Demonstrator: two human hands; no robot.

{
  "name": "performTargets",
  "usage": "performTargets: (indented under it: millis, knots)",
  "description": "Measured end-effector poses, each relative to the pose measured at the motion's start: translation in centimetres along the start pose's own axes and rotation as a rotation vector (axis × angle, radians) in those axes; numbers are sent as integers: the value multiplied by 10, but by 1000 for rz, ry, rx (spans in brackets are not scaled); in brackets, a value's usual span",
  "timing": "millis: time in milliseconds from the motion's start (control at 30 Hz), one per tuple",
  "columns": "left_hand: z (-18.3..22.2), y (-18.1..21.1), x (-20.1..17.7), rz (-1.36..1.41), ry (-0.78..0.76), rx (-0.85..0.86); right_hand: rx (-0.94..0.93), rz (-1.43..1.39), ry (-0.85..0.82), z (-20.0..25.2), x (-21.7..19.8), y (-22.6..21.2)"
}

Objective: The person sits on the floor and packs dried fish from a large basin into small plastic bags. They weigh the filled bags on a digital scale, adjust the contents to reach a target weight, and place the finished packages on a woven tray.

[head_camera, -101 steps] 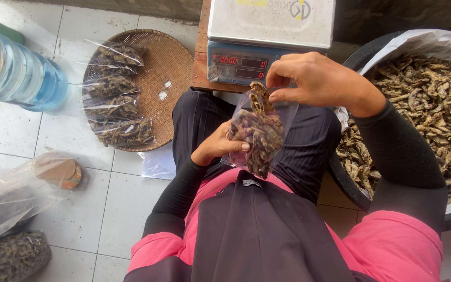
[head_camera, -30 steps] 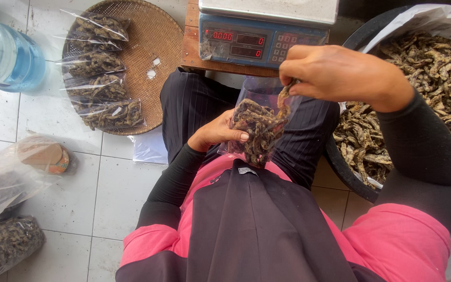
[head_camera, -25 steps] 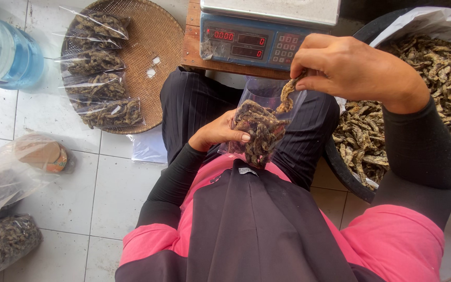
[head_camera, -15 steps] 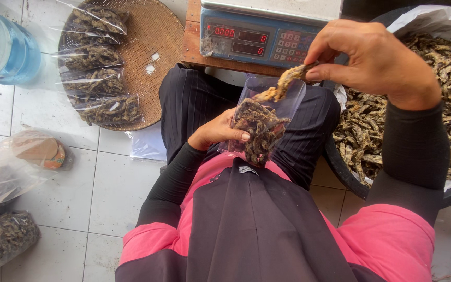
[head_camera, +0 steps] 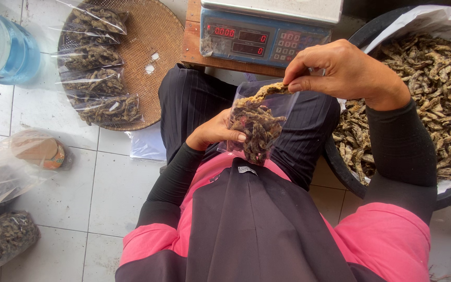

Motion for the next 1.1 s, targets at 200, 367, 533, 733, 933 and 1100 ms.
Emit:
performTargets:
  millis: [200, 367, 533, 733, 933, 1100]
  knots:
    - [2, -3, -2, 22, -18, 29, 13, -27, -12, 0, -2, 13]
    - [0, -5, -3, -39, -6, 19, 29, 6, -48, -4, 6, 15]
    - [0, -5, 1, -61, -4, -5, 19, 103, -32, -10, 8, 12]
    - [1, -3, 3, -42, -8, 5, -13, 162, -142, -20, 22, 11]
    - [1, -11, 0, -13, 10, -11, -121, 269, -326, -21, 34, 4]
    - [2, -9, -2, -33, 7, -9, -95, 33, -250, -25, 23, -5]
Point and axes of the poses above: each hand's wrist, its own z-axis away from the middle knuckle, its own x-axis out of the palm, y = z × x, the point moved 7 cm from there along -z, towards the middle knuckle, and after that the axes turned 10 degrees about z, right-handed, at the moved point
